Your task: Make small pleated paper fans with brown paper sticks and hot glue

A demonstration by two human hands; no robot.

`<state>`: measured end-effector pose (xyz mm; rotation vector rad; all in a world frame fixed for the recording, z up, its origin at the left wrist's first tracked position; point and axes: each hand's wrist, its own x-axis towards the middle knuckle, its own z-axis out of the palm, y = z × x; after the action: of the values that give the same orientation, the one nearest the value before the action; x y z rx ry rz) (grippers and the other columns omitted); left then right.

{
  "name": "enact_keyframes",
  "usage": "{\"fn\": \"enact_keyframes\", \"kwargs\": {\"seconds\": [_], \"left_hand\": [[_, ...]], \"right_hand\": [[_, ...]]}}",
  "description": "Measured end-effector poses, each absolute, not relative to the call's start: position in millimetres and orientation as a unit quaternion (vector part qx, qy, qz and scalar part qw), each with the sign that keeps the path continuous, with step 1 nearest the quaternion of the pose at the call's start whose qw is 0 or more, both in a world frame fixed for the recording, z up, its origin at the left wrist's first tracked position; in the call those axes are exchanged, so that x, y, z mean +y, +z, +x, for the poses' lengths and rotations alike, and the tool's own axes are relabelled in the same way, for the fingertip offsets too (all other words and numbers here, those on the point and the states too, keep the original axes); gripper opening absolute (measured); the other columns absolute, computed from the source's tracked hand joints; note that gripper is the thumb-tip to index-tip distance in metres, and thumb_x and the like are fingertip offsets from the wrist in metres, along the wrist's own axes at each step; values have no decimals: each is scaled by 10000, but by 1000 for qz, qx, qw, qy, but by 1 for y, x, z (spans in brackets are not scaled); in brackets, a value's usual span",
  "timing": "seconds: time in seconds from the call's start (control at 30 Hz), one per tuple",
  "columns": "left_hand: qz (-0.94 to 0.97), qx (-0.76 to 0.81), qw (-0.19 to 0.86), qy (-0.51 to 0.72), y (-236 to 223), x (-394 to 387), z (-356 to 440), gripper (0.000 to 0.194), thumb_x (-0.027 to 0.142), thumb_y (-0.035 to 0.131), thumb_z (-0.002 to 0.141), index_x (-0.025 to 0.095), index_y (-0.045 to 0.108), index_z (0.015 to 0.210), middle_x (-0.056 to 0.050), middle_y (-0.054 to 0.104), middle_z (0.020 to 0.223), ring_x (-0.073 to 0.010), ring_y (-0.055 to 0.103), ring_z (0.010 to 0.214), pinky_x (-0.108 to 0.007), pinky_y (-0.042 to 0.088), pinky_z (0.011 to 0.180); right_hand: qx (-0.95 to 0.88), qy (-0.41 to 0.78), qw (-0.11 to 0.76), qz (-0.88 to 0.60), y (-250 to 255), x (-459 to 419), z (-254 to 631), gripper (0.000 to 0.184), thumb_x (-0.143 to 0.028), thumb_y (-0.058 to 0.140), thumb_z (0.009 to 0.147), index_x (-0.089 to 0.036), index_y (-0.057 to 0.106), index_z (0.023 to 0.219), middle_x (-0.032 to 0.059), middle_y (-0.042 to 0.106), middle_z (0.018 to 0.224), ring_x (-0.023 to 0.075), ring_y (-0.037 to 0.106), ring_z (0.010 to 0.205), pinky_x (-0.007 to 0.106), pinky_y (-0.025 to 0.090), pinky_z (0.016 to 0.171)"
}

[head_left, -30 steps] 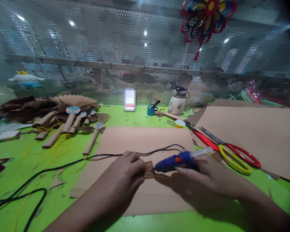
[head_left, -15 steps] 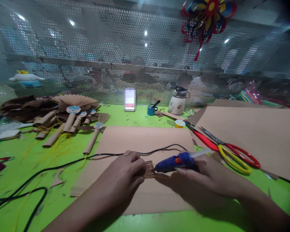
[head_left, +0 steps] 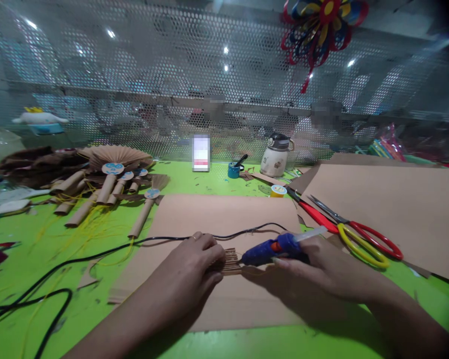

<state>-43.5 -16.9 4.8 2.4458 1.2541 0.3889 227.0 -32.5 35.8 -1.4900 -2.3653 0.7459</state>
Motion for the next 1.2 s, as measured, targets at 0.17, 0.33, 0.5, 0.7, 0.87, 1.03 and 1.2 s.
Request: {"fn": "enact_keyframes", "kwargs": {"seconds": [0.17, 0.33, 0.5, 0.7, 0.87, 1.03, 1.2], "left_hand": [[869, 439, 184, 137, 4, -16, -43, 136, 155, 509, 908, 209, 542, 788, -10, 560, 933, -189, 480, 875, -317, 342, 720], [868, 444, 174, 135, 3, -15, -43, 143, 164, 512, 907, 206, 536, 773, -16, 556, 936, -190, 480, 862, -317, 343, 707], [869, 442, 173, 138, 1, -15, -43, 145, 163, 517, 903, 204, 542, 767, -20, 558, 926, -188, 487, 860, -316, 346, 706], [870, 438, 175, 144, 2, -16, -44, 130, 158, 513, 898, 208, 557, 787, -21, 568, 935, -191, 489, 868, -315, 351, 705], [870, 439, 177, 139, 5, -15, -42, 129, 144, 503, 892, 206, 551, 789, -26, 568, 944, -197, 493, 876, -319, 352, 713], [869, 445, 174, 127, 4, -14, -43, 109, 161, 529, 887, 205, 551, 790, -27, 561, 950, -202, 486, 885, -322, 351, 721], [872, 440, 172, 131, 3, -14, -43, 122, 173, 511, 905, 206, 554, 795, -27, 558, 941, -200, 479, 877, -325, 351, 729]], "right_hand": [[-812, 262, 132, -505, 37, -34, 226, 366, -445, 458, 969, -179, 632, 789, 9, 639, 684, 145, 545, 618, 227, 386, 538], [-820, 269, 128, -488, 36, -33, 223, 316, -411, 481, 965, -174, 635, 823, 9, 653, 705, 143, 545, 627, 226, 381, 548], [-820, 271, 132, -487, 35, -32, 223, 277, -374, 497, 960, -173, 641, 833, 16, 682, 745, 150, 581, 654, 227, 383, 557], [-821, 242, 137, -498, 39, -34, 224, 334, -411, 473, 965, -174, 645, 805, 16, 652, 698, 153, 555, 626, 238, 385, 556], [-815, 258, 126, -503, 39, -35, 224, 343, -427, 469, 964, -168, 675, 874, 31, 663, 710, 168, 564, 628, 249, 394, 545], [-811, 289, 136, -491, 35, -33, 220, 285, -370, 494, 959, -164, 667, 866, 29, 687, 753, 169, 590, 668, 238, 415, 572], [-821, 286, 135, -475, 36, -33, 218, 229, -317, 505, 954, -168, 676, 920, 27, 696, 795, 162, 592, 688, 239, 416, 600]]}}
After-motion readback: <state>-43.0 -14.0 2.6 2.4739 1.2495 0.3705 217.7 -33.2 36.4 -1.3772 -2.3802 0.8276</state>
